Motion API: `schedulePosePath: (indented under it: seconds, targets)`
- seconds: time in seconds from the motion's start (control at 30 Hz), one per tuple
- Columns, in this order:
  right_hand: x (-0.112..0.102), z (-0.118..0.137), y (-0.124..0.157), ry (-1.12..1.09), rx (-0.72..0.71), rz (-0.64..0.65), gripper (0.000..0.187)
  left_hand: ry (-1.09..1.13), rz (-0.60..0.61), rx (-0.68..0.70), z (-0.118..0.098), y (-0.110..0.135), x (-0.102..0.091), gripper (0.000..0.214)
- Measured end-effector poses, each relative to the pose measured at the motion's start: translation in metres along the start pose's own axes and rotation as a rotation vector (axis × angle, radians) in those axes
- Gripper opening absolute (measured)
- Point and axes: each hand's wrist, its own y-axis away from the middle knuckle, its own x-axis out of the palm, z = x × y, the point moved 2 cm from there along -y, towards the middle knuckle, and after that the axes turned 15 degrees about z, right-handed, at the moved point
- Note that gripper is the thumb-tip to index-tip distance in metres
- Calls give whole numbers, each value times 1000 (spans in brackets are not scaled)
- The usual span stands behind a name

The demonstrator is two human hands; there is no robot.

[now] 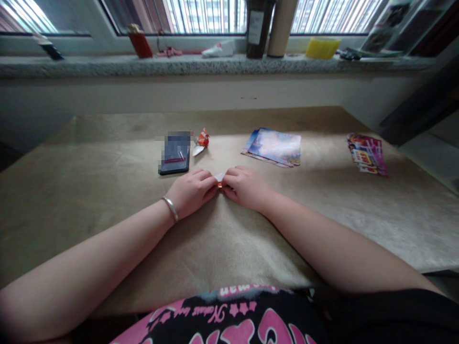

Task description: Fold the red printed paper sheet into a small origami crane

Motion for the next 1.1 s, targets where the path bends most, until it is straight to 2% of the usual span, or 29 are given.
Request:
schedulePosePath:
  seconds: [0.27, 0.43, 0.6, 0.8, 0.97, 1.1]
  targets:
    - [0, -1, 1, -89, -10, 8, 16, 59, 0, 74, 3, 6, -2, 20]
    - [2, -4, 2, -183, 41, 5, 17, 85, -22, 95, 5, 9, -1, 21]
    - [3, -6, -5, -248, 92, 61, 17, 98, -48, 123, 7, 10, -2, 23]
    - [2, -9, -6, -279, 130, 71, 15, 13, -40, 98, 9, 13, -5, 20]
    - [4, -14, -5, -323, 163, 75, 13, -49, -66, 232, 10, 17, -4, 23]
    - [7, -17, -6, -357, 221, 99, 15, -115, -60, 250, 9, 18, -4, 25]
